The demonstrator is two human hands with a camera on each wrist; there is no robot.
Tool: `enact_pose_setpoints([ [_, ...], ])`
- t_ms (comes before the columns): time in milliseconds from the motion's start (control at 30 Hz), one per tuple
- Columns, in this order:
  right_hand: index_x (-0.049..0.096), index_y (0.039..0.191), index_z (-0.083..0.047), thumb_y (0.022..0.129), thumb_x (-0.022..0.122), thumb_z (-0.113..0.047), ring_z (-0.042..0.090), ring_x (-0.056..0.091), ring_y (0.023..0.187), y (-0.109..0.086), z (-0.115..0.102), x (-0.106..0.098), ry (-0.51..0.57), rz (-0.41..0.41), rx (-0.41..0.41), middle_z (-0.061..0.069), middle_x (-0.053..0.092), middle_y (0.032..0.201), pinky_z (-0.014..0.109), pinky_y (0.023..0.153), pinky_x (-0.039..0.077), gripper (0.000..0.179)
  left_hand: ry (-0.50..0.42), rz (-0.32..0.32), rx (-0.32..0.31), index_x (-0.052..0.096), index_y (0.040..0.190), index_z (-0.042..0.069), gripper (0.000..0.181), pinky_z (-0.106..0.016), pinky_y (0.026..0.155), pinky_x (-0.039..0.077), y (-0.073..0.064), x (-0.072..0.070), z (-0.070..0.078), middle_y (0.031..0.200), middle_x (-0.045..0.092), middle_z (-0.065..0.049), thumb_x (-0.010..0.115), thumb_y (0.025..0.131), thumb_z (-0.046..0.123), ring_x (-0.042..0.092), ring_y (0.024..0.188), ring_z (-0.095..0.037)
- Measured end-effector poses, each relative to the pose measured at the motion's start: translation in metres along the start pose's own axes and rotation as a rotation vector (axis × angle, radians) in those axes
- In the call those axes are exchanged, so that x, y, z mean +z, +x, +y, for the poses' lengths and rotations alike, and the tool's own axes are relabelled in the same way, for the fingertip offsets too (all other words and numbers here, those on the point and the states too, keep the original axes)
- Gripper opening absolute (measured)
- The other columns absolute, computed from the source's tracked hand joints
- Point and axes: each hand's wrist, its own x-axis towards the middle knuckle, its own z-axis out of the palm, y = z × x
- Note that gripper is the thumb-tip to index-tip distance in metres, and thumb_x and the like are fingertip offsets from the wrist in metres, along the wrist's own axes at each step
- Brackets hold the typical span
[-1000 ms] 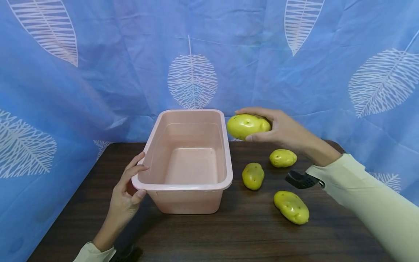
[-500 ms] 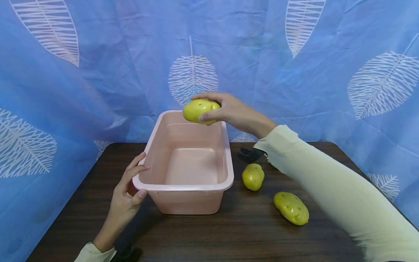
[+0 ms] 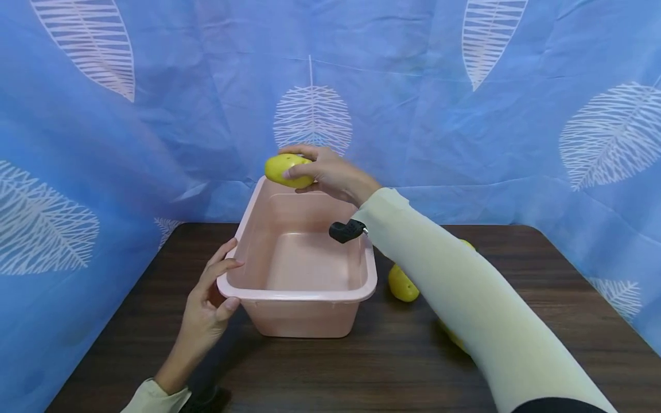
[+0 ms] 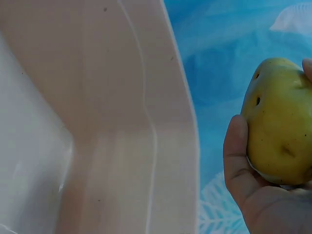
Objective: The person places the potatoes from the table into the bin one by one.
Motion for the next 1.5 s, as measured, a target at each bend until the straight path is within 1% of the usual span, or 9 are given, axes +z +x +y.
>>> enact_pose_setpoints([
  [200,0.051,0.155,-0.021,0.095,0.072,-0.012,0.029,0.057,0.12,0.02,0.015,-0.001,0.045,0.025,0.088,0.01,0.049,0.147,0.041,0.096,0.056,0.064,-0.026,0.015,0.038,0.058,0.137,-0.001,0.049,-0.017,0.11,0.043,-0.001,0.0,-0.004,0.168,0.035,-0.011,0.073,0.091,0.001,0.037,0.149,-0.023],
  [433,0.05,0.156,-0.023,0.096,0.071,-0.01,0.029,0.056,0.12,0.034,0.031,-0.007,0.047,0.034,0.184,0.012,0.047,0.149,0.034,0.086,0.06,0.065,-0.011,-0.003,0.013,0.055,0.139,-0.003,0.051,-0.018,0.111,0.043,-0.001,-0.001,-0.005,0.17,0.033,-0.009,0.072,0.091,0.0,0.035,0.151,-0.024],
  [700,0.053,0.153,-0.021,0.099,0.067,-0.009,0.029,0.055,0.12,0.041,0.043,-0.011,0.041,0.03,0.268,0.011,0.048,0.148,0.046,0.107,0.053,0.058,-0.031,0.007,0.029,0.058,0.136,-0.001,0.048,-0.018,0.11,0.044,-0.001,0.001,-0.005,0.168,0.035,-0.012,0.073,0.091,0.003,0.037,0.149,-0.027],
  [800,0.055,0.151,-0.021,0.099,0.067,-0.009,0.027,0.057,0.117,0.043,0.043,-0.01,0.003,0.023,0.298,0.012,0.052,0.142,0.046,0.107,0.054,0.055,-0.033,0.005,0.027,0.057,0.136,-0.003,0.049,-0.019,0.111,0.043,0.0,0.001,-0.005,0.169,0.034,-0.013,0.073,0.09,0.002,0.037,0.149,-0.028],
  [1067,0.061,0.137,-0.015,0.1,0.07,-0.023,0.021,0.064,0.095,0.051,0.046,-0.006,-0.144,-0.003,0.439,0.011,0.061,0.12,0.029,0.073,0.06,0.039,-0.037,-0.009,0.019,0.055,0.137,-0.005,0.051,-0.019,0.111,0.043,0.001,-0.001,-0.007,0.169,0.032,-0.013,0.072,0.09,0.003,0.035,0.149,-0.029],
  [1133,0.061,0.133,-0.014,0.1,0.07,-0.026,0.021,0.065,0.095,0.051,0.046,-0.006,-0.181,-0.014,0.449,0.011,0.061,0.118,0.031,0.076,0.062,0.036,-0.033,-0.016,0.027,0.055,0.137,-0.005,0.049,-0.019,0.111,0.043,0.001,-0.002,-0.007,0.169,0.031,-0.014,0.072,0.092,0.004,0.036,0.149,-0.029],
  [1200,0.062,0.132,-0.014,0.1,0.069,-0.026,0.021,0.065,0.096,0.051,0.046,-0.007,-0.204,-0.017,0.442,0.011,0.061,0.118,0.036,0.089,0.062,0.035,-0.037,-0.021,0.037,0.055,0.137,-0.006,0.049,-0.019,0.111,0.043,0.002,-0.002,-0.008,0.169,0.031,-0.014,0.072,0.092,0.004,0.036,0.149,-0.029],
  [1333,0.061,0.14,-0.014,0.099,0.07,-0.027,0.024,0.066,0.104,0.05,0.047,-0.006,-0.204,-0.008,0.443,0.012,0.06,0.13,0.043,0.109,0.054,0.044,-0.047,-0.018,0.047,0.055,0.136,-0.006,0.049,-0.019,0.111,0.043,0.003,-0.002,-0.009,0.169,0.031,-0.015,0.071,0.091,0.003,0.036,0.149,-0.029],
  [1500,0.047,0.157,-0.02,0.104,0.061,-0.03,0.033,0.068,0.123,0.051,0.046,-0.006,-0.232,-0.04,0.432,0.014,0.054,0.153,0.046,0.109,0.054,0.056,-0.043,-0.011,0.028,0.054,0.136,-0.006,0.051,-0.02,0.112,0.043,0.003,-0.003,-0.007,0.169,0.032,-0.015,0.071,0.089,0.001,0.036,0.149,-0.028],
])
